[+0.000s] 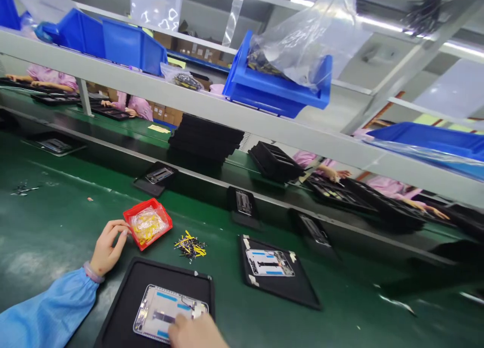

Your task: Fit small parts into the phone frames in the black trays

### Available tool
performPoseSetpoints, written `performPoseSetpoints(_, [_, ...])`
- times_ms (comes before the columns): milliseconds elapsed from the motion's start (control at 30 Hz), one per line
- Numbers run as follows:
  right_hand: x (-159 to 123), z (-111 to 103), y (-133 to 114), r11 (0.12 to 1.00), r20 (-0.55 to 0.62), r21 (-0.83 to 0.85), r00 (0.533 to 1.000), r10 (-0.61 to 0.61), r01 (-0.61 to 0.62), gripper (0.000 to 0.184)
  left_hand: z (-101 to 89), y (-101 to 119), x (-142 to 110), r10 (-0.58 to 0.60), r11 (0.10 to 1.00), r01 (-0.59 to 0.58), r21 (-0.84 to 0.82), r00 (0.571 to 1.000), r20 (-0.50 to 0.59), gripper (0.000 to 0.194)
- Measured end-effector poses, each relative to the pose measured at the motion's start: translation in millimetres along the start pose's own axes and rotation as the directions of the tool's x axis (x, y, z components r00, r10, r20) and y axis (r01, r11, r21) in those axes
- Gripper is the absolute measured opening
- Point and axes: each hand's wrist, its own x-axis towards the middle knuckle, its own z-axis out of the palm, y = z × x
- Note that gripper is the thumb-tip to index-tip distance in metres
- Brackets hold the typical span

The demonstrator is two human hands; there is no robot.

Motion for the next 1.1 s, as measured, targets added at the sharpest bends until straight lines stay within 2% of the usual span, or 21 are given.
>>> performPoseSetpoints(33, [12, -13, 8, 0.999, 0.042, 0.043, 0.999, 0.0, -0.002, 0.015, 0.1, 0, 0, 0.004, 1.0, -0.004, -0.001, 1.0, -0.003, 0.019])
performPoseSetpoints(100, [38, -38, 29, 0.977, -0.013, 0.071, 0.98, 0.2, -0.199, 0.019, 0.4, 0, 0, 0.015, 1.0, -0.016, -0.004, 1.0, -0.012, 0.019])
performPoseSetpoints(167, [64, -54, 50, 0.936, -0.066, 0.118, 0.938, 0.34, -0.331, 0.019, 0.7, -1, -1, 0.029, 1.0, -0.03, -0.006, 0.999, -0.018, 0.019])
performPoseSetpoints(233, [87, -58, 69, 0.932, -0.069, 0.13, 0.934, 0.35, -0.339, 0.018, 0.8, -1, -1, 0.042, 0.999, -0.042, -0.003, 0.999, -0.02, 0.018])
performPoseSetpoints(367, [114, -45, 88, 0.937, -0.029, 0.138, 0.945, 0.327, -0.32, 0.012, 1.0, -1, 0, 0.039, 0.999, -0.039, 0.012, 0.999, -0.003, 0.019])
performPoseSetpoints(500, [120, -36, 92, 0.945, 0.014, 0.144, 0.956, 0.293, -0.292, 0.011, 2.2, 1, -1, 0.029, 1.0, -0.029, -0.003, 1.0, -0.004, 0.019])
performPoseSetpoints(667, [117, -36, 93, 0.947, 0.029, 0.178, 0.964, 0.265, -0.266, 0.015, 3.1, 3, -1, 0.004, 1.0, -0.003, -0.016, 0.999, 0.036, 0.021])
performPoseSetpoints(900, [106, -42, 93, 0.927, -0.073, 0.301, 0.964, 0.254, -0.221, 0.022, 1.0, 4, -2, 0.022, 1.0, -0.022, -0.001, 1.0, 0.02, 0.021])
performPoseSetpoints(1000, [102, -49, 90, 0.908, -0.113, 0.372, 0.962, 0.249, -0.192, 0.024, 1.5, 7, -2, -0.001, 0.999, 0.004, -0.034, 0.996, 0.093, 0.019])
performPoseSetpoints(1100, [103, -55, 83, 0.889, -0.143, 0.435, 0.964, 0.223, -0.141, 0.023, 5.2, 15, 10, 0.021, 0.995, 0.005, -0.1, 0.966, 0.257, 0.018])
